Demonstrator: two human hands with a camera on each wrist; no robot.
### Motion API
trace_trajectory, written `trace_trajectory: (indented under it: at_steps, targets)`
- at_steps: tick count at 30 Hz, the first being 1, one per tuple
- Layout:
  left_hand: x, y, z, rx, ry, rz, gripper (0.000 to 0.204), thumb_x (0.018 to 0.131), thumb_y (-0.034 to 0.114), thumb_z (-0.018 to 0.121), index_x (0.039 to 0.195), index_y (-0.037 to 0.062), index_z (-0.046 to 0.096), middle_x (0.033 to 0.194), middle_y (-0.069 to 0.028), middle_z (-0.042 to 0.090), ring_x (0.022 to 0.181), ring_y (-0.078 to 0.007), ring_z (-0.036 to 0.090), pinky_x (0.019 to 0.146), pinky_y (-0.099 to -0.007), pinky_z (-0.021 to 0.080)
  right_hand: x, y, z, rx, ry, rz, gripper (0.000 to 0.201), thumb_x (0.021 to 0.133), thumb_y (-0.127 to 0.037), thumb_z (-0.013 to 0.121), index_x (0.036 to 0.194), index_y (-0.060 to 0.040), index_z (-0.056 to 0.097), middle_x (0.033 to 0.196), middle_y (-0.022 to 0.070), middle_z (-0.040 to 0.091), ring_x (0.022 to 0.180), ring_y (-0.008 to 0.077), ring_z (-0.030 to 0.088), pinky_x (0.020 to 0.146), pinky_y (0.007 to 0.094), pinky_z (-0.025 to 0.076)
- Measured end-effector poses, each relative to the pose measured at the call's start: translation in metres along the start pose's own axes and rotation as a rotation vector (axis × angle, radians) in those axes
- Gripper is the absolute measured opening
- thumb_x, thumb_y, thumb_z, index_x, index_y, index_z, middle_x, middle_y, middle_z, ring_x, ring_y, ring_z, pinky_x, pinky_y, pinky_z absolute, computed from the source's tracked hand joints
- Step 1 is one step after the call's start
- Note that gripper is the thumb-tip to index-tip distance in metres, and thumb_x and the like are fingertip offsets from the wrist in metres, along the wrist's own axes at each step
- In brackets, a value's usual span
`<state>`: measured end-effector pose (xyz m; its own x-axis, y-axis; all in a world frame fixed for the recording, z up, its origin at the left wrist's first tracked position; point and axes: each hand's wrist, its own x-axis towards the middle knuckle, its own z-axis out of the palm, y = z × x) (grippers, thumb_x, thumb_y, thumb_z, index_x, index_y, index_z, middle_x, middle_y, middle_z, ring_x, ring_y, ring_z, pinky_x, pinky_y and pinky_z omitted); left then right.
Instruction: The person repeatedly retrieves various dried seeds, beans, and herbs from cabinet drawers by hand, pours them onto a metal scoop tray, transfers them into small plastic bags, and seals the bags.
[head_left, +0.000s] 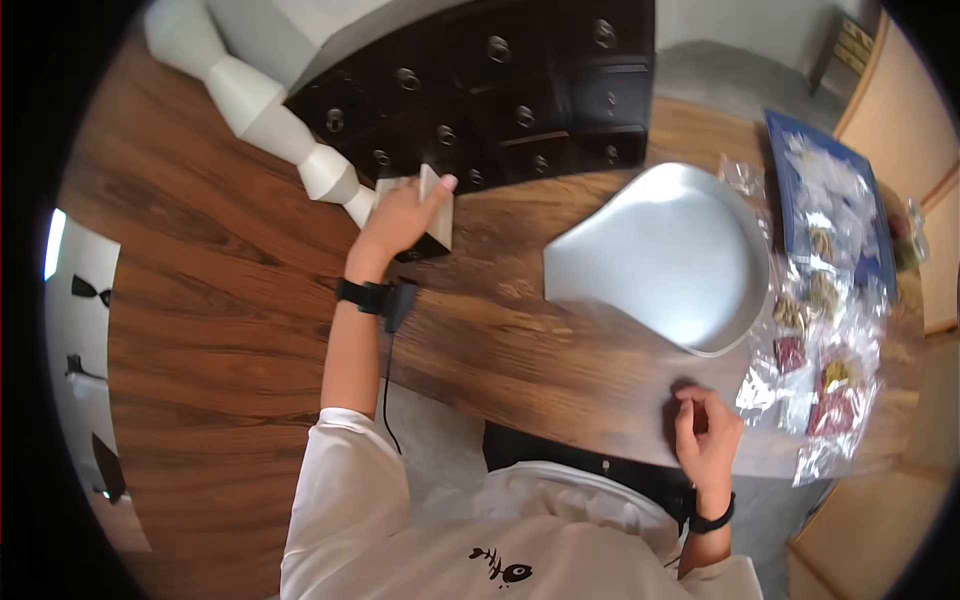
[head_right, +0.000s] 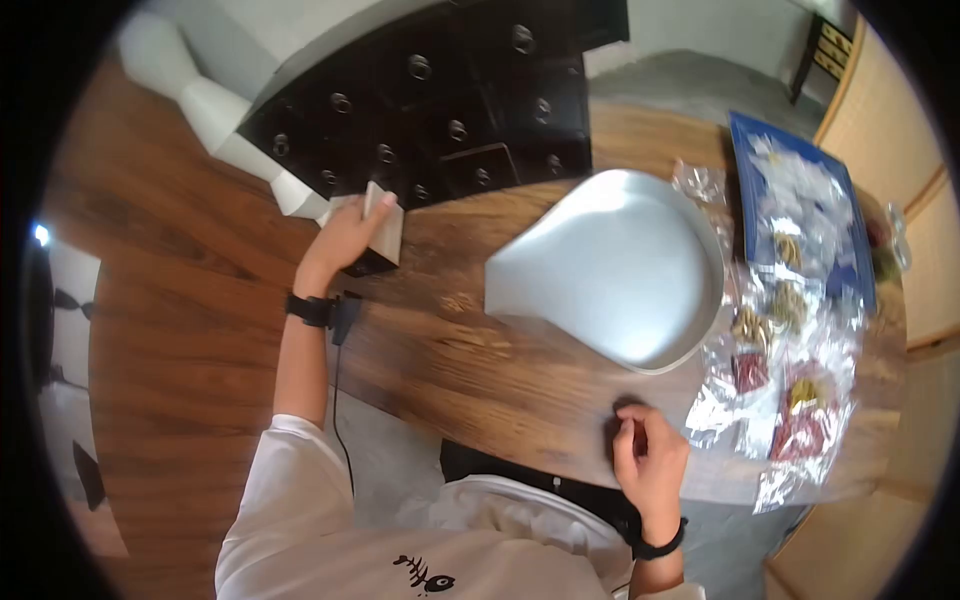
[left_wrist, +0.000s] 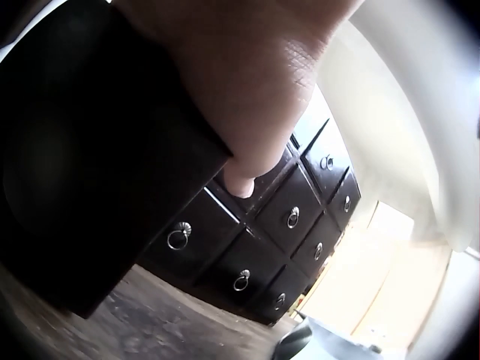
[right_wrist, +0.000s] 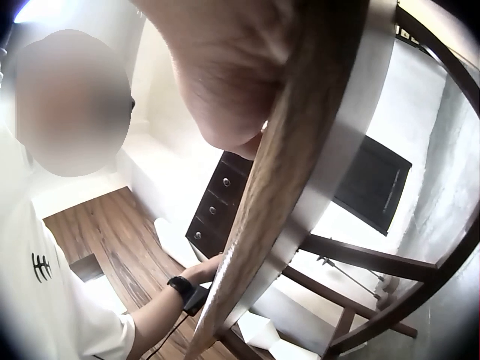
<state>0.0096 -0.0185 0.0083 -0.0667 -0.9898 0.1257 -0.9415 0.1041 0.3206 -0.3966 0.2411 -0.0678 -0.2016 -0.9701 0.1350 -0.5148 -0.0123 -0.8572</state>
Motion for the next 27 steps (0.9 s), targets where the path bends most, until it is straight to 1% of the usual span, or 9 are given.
trace_trajectory:
  at_steps: [1,4,8,12,18,20,22,23,27]
  targets:
    - [0.0,0.013,-0.012,-0.087,-0.156,-0.104,0.092,0.098,0.073,0.042,0.116,-0.0139,0.066,0.113,-0.0352,0.067,0.112,-0.0446,0.065,0.096,-0.044,0.05,0.001,-0.001,-0.001,0.009,0.001,-0.031,0.008,0.091,-0.005,0.064,0.095,-0.0019,0.07,0.064,0.0076,0.061,0.051,0.0135,0.055,0.05,0.0271,0.043]
    - [-0.002,0.014,-0.006,-0.07,-0.059,-0.116,0.093,0.095,0.074,0.047,0.115,-0.0145,0.066,0.108,-0.0315,0.07,0.11,-0.0413,0.067,0.096,-0.0426,0.049,0.004,-0.003,-0.003,-0.012,-0.004,-0.02,0.008,0.09,-0.004,0.063,0.095,-0.002,0.069,0.064,0.0081,0.061,0.05,0.0144,0.056,0.05,0.0277,0.044]
    - [0.004,0.009,-0.008,-0.138,-0.192,-0.16,0.091,0.094,0.074,0.049,0.118,-0.0118,0.066,0.111,-0.0292,0.07,0.111,-0.0366,0.067,0.098,-0.0394,0.048,0.004,0.001,-0.002,0.003,-0.027,-0.044,0.007,0.09,-0.003,0.064,0.095,-0.0022,0.069,0.064,0.0078,0.061,0.05,0.014,0.056,0.05,0.0277,0.045]
    - [0.002,0.012,-0.007,-0.154,-0.129,-0.115,0.09,0.094,0.073,0.049,0.119,-0.011,0.065,0.113,-0.0268,0.07,0.112,-0.0348,0.066,0.098,-0.0392,0.047,0.004,0.003,-0.002,0.036,-0.03,-0.021,0.007,0.09,-0.003,0.065,0.094,-0.0026,0.07,0.064,0.0074,0.062,0.05,0.0131,0.056,0.049,0.0272,0.045]
    - [0.009,0.001,-0.002,-0.181,-0.209,-0.192,0.089,0.093,0.074,0.051,0.121,-0.0097,0.065,0.113,-0.0255,0.07,0.107,-0.0335,0.066,0.097,-0.038,0.047,0.004,0.002,-0.003,0.035,-0.027,0.005,0.006,0.09,-0.003,0.065,0.095,-0.0024,0.069,0.064,0.0063,0.062,0.049,0.0123,0.056,0.049,0.0262,0.044]
    - [0.01,-0.001,0.001,-0.195,-0.184,-0.197,0.089,0.093,0.075,0.05,0.118,-0.0097,0.067,0.111,-0.0254,0.07,0.105,-0.0326,0.067,0.096,-0.038,0.047,0.005,-0.001,-0.006,0.023,-0.032,0.015,0.006,0.09,-0.003,0.065,0.094,-0.0023,0.07,0.064,0.0065,0.062,0.05,0.0121,0.056,0.049,0.0259,0.044]
    - [0.014,-0.008,0.0,-0.207,-0.247,-0.236,0.091,0.093,0.075,0.049,0.114,-0.0107,0.069,0.108,-0.0251,0.071,0.103,-0.0316,0.066,0.096,-0.0382,0.046,0.005,-0.004,-0.003,0.029,-0.057,0.018,0.006,0.09,-0.003,0.065,0.094,-0.0022,0.07,0.064,0.0066,0.062,0.05,0.0118,0.056,0.05,0.0256,0.044]
    - [0.009,-0.001,0.0,-0.223,-0.193,-0.198,0.092,0.094,0.076,0.047,0.109,-0.0124,0.069,0.104,-0.025,0.071,0.101,-0.0308,0.066,0.095,-0.0379,0.046,0.004,-0.003,-0.003,0.014,-0.039,0.008,0.007,0.089,-0.003,0.065,0.094,-0.0021,0.07,0.064,0.0068,0.062,0.05,0.0114,0.056,0.05,0.0255,0.044]
    - [0.012,-0.002,-0.001,-0.176,-0.213,-0.235,0.091,0.096,0.073,0.044,0.106,-0.0138,0.069,0.105,-0.0286,0.071,0.102,-0.0349,0.066,0.094,-0.0387,0.047,0.003,-0.001,-0.002,-0.002,-0.037,-0.003,0.007,0.089,-0.002,0.064,0.094,-0.0018,0.07,0.063,0.0057,0.06,0.051,0.0096,0.054,0.05,0.0247,0.042]
